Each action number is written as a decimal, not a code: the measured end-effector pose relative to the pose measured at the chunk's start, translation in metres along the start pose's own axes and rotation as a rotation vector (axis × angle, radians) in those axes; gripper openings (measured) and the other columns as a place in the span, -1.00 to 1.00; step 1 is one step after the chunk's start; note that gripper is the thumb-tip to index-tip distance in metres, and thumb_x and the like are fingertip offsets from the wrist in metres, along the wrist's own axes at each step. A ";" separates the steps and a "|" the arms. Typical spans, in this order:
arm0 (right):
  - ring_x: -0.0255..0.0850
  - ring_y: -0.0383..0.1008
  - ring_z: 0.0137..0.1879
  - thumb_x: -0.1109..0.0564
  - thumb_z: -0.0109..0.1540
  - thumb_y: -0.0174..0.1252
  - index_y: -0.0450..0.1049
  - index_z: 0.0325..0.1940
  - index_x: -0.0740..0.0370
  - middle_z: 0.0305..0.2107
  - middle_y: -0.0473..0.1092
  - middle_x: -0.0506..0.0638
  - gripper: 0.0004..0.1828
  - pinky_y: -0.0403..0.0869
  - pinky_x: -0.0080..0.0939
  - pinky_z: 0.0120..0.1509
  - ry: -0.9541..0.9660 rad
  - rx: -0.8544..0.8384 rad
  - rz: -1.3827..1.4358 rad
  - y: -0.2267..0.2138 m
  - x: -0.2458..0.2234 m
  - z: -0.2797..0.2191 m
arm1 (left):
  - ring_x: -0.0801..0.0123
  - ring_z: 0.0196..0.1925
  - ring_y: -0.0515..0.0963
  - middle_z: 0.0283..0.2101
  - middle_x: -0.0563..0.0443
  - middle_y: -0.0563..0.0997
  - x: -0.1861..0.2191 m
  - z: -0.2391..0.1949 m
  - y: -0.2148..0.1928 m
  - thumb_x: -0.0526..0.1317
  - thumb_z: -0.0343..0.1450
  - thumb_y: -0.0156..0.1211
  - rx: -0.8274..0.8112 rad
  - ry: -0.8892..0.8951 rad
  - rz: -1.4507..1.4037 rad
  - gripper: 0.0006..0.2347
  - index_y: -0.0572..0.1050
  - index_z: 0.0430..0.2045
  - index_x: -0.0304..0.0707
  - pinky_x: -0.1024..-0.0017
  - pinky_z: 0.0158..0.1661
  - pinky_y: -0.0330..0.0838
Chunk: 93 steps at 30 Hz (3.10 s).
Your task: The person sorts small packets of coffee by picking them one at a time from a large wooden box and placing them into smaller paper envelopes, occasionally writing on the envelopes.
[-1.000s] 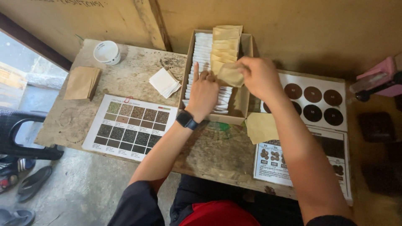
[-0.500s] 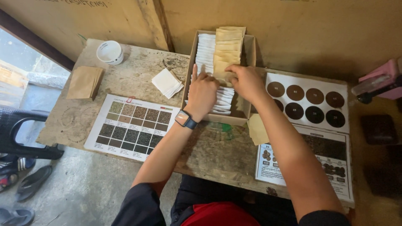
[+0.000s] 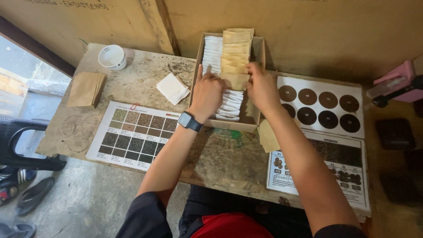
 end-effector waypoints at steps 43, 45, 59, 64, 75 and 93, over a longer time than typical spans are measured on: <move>0.07 0.61 -0.30 0.12 0.46 0.05 0.43 -0.08 0.10 -0.58 0.53 -0.01 -0.93 0.52 0.02 -0.14 -0.053 0.094 0.261 -0.031 -0.019 -0.023 | -0.04 -0.06 0.65 -0.27 -0.06 0.67 -0.001 -0.004 0.001 -0.16 0.34 0.39 0.315 -0.048 -0.383 -0.72 0.59 -0.08 -0.13 -0.16 0.34 0.14; 0.12 0.60 -0.29 0.19 0.46 0.06 0.41 -0.06 0.17 -0.56 0.52 0.06 -0.96 0.51 0.06 -0.17 -0.122 0.180 0.295 -0.040 -0.020 -0.022 | -0.03 0.00 0.62 -0.19 -0.08 0.65 0.001 -0.001 -0.008 -0.13 0.36 0.43 0.394 -0.076 -0.473 -0.62 0.53 0.01 -0.20 -0.12 0.35 0.12; 0.02 0.63 -0.26 0.34 0.51 0.03 0.36 -0.01 0.39 -0.36 0.54 0.24 -0.98 0.56 -0.16 -0.29 0.007 0.512 0.258 -0.127 0.004 -0.104 | -0.16 0.16 0.44 -0.02 -0.24 0.52 0.053 0.050 0.035 -0.13 0.10 0.53 0.165 0.112 0.020 -0.52 0.55 -0.13 -0.26 -0.24 0.29 0.12; 0.00 0.62 -0.30 0.32 0.52 0.04 0.36 -0.05 0.35 -0.42 0.52 0.21 -0.94 0.54 -0.24 -0.31 0.123 0.528 0.308 -0.132 0.010 -0.136 | -0.25 0.33 0.29 0.17 -0.35 0.42 0.069 0.059 0.044 -0.02 0.04 0.57 -0.035 -0.028 0.207 -0.25 0.38 0.10 -0.30 -0.36 0.38 -0.17; 0.03 0.61 -0.31 0.36 0.50 -0.04 0.34 -0.03 0.45 -0.43 0.48 0.33 -0.94 0.57 -0.24 -0.28 0.213 0.520 0.512 -0.136 0.019 -0.164 | -0.22 0.48 0.18 0.35 -0.37 0.37 0.084 0.055 0.018 -0.17 0.21 0.46 -0.108 -0.160 0.264 -0.29 0.30 0.30 -0.26 -0.26 0.43 -0.21; -0.11 0.56 -0.39 0.15 0.44 0.07 0.46 -0.11 0.32 -0.49 0.50 0.21 -0.83 0.49 -0.30 -0.31 0.334 0.357 0.617 -0.142 0.015 -0.245 | 0.18 -0.35 0.72 -0.38 -0.15 0.71 0.173 -0.047 -0.017 -0.27 0.36 0.40 -0.393 0.036 -1.299 -0.83 0.63 -0.22 -0.30 0.27 -0.33 0.62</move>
Point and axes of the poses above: each hand's wrist, its own z-axis towards the middle knuckle, its own y-axis out of the palm, x = y × z, the point moved 3 cm from there along z, towards the middle knuckle
